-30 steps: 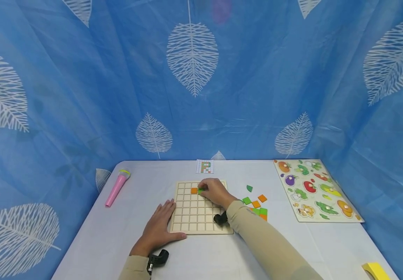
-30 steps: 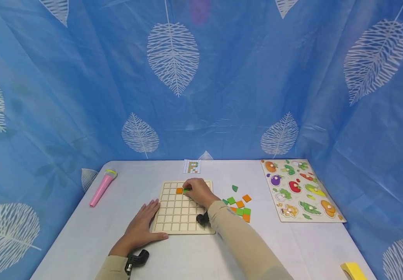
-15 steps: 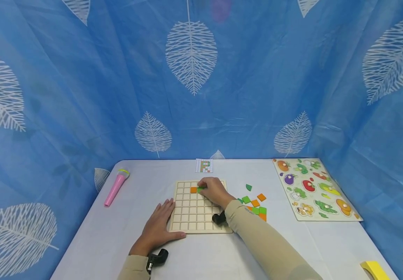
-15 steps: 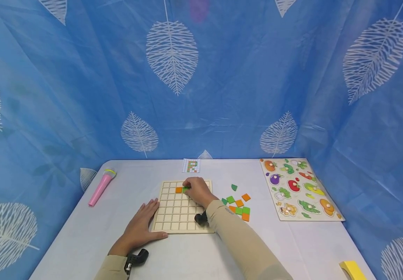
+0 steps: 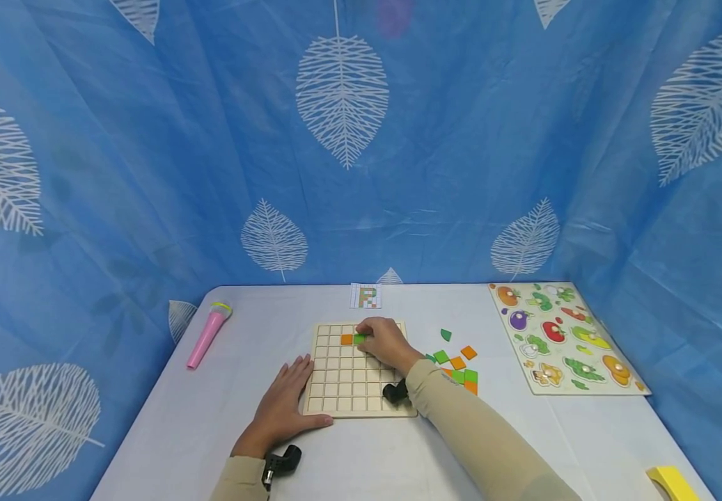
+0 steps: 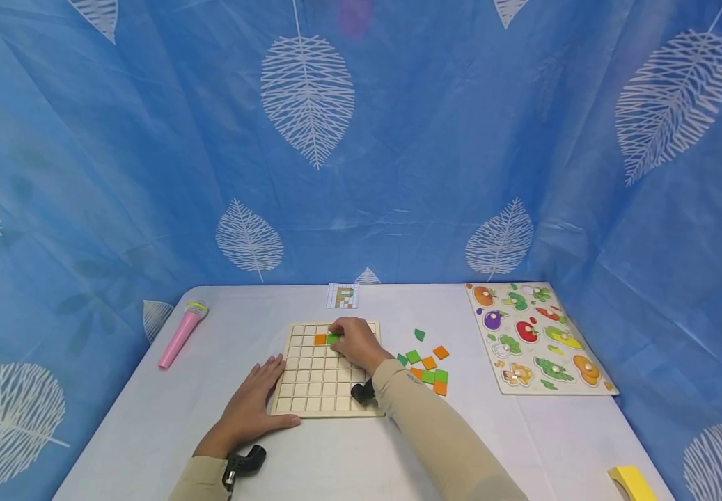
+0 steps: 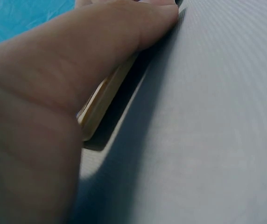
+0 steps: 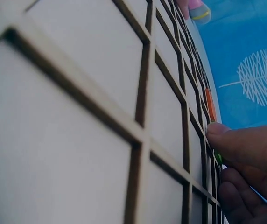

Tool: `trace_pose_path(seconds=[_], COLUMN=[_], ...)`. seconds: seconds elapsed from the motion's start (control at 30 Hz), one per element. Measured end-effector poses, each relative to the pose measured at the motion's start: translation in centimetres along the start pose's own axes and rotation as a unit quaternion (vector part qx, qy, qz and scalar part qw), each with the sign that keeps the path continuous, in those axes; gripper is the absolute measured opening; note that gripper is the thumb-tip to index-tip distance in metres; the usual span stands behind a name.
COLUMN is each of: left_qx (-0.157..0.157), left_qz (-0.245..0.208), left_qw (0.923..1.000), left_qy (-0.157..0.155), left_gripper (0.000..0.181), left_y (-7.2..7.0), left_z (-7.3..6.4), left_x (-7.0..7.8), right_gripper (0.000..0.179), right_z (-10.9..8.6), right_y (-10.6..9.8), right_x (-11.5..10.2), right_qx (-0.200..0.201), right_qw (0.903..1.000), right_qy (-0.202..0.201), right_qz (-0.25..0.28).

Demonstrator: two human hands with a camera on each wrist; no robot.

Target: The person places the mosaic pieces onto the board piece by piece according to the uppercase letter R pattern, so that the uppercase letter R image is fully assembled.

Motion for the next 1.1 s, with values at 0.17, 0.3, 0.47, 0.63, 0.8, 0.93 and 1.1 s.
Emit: trace_pose_path(seconds=[0.17,0.3,0.47,0.63,0.8,0.93,1.1], left_qx=[-0.005,-0.005,0.003,0.016,0.009,-0.005,-0.009], left_qz=[-0.001,0.000,0.001,0.000,0.003,0.001,0.006], left_qw=[1.0000,1.0000,0.9999,0.9997,0.9999,1.0000,0.9999], left_qy=[0.001,0.005,0.011,0.016,0.009,0.002,0.002], left_gripper=[0.129,0.129,0.128,0.127,0.127,0.128,0.129], left_y=[0.1,0.1,0.1,0.1,-0.1,-0.2,-0.3], left_z=[0.1,0.1,0.1,0.0,0.0,0.0,0.0], left_x=[0.0,0.1,0.0,0.0,0.0,0.2,0.2], right_gripper=[0.035,0.036,0.036,0.035,0.036,0.036,0.035], right_z=[-0.3,-0.7,-1.1,-1.3,-1.5,-1.7,-2.2], right_y=[-0.2,-0.5,-0.9,-1.2,-1.5,-2.0,-3.0], right_x=[0.0,0.1,0.1,0.3,0.4,0.5,0.7], right_qx=[0.002,0.006,0.011,0.014,0.015,0.017,0.015], right_qw=[1.0000,0.9998,0.9990,0.9980,0.9977,0.9972,0.9978], right_qy=[-0.005,-0.017,-0.034,-0.037,-0.033,-0.038,-0.035], right_qz=[-0.003,-0.013,-0.027,-0.050,-0.057,-0.063,-0.055])
Point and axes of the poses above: each hand's wrist, its own z-axis towards the middle knuckle, its own y-axis out of the palm, x = y × z, the point moved 4 cm from there along z, towards the middle knuckle, and after that the axes turned 14 degrees about -y, right-handed, at the moved point
